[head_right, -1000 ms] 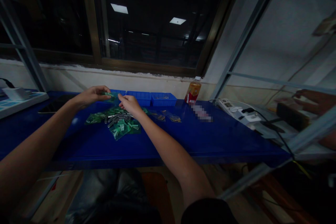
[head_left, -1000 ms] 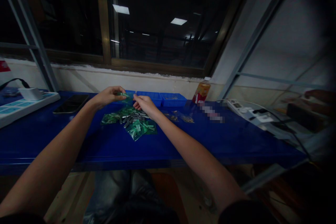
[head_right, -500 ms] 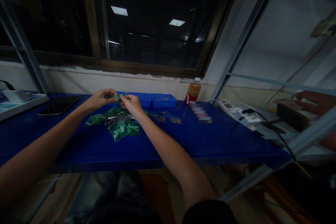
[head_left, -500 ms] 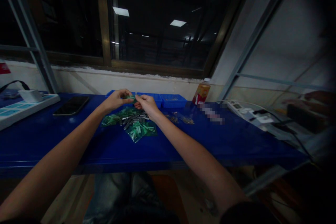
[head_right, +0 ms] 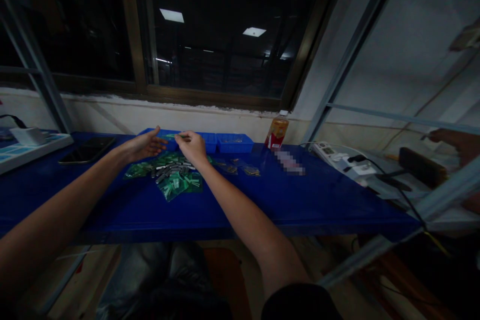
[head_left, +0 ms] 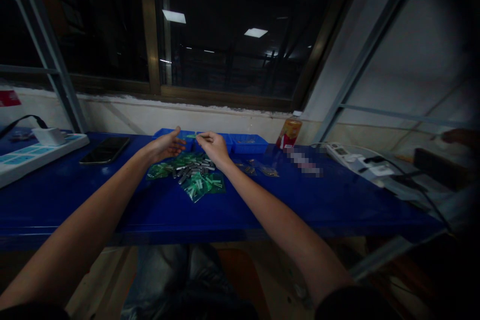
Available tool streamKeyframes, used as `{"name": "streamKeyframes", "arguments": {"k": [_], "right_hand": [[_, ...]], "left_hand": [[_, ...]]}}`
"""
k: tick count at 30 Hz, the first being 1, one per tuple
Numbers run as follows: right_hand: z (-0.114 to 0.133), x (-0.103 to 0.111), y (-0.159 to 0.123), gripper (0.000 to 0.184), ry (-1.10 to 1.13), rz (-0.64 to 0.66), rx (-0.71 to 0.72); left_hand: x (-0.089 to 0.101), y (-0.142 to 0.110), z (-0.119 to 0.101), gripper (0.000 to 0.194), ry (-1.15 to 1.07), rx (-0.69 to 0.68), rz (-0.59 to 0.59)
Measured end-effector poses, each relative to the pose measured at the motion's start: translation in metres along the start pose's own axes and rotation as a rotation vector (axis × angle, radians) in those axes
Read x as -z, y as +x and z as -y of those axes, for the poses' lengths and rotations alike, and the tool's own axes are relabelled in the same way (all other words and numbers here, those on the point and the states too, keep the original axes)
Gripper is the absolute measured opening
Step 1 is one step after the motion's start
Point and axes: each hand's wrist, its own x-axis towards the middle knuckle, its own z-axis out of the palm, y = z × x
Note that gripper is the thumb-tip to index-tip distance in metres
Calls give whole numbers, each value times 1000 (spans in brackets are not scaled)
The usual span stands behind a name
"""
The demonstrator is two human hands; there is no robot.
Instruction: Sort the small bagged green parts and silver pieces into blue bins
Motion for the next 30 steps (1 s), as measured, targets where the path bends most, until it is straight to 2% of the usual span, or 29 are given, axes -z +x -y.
{"name": "streamKeyframes", "arguments": {"k": [3,7,12,26,28,30], "right_hand": [[5,-1,-3,23,12,40,46],[8,-2,-4,20,39,100,55],[8,-1,-3,21,99,143,-39],[5,-3,0,16,71,77,-155],[6,-3,-1,17,110,44,-180],[7,-4,-1,26,195,-27,-223]], "left_hand": [[-3,0,0,41,-18,4,21],[-5,-1,0,18,-52,-120,-4],[-7,-4,-2,24,-69,-220,-58],[-11,-7,2,27,-4,-250,-60],[-9,-4,3,29,7,-257,-47],[-8,0,2,29,46,-276,-32]]}}
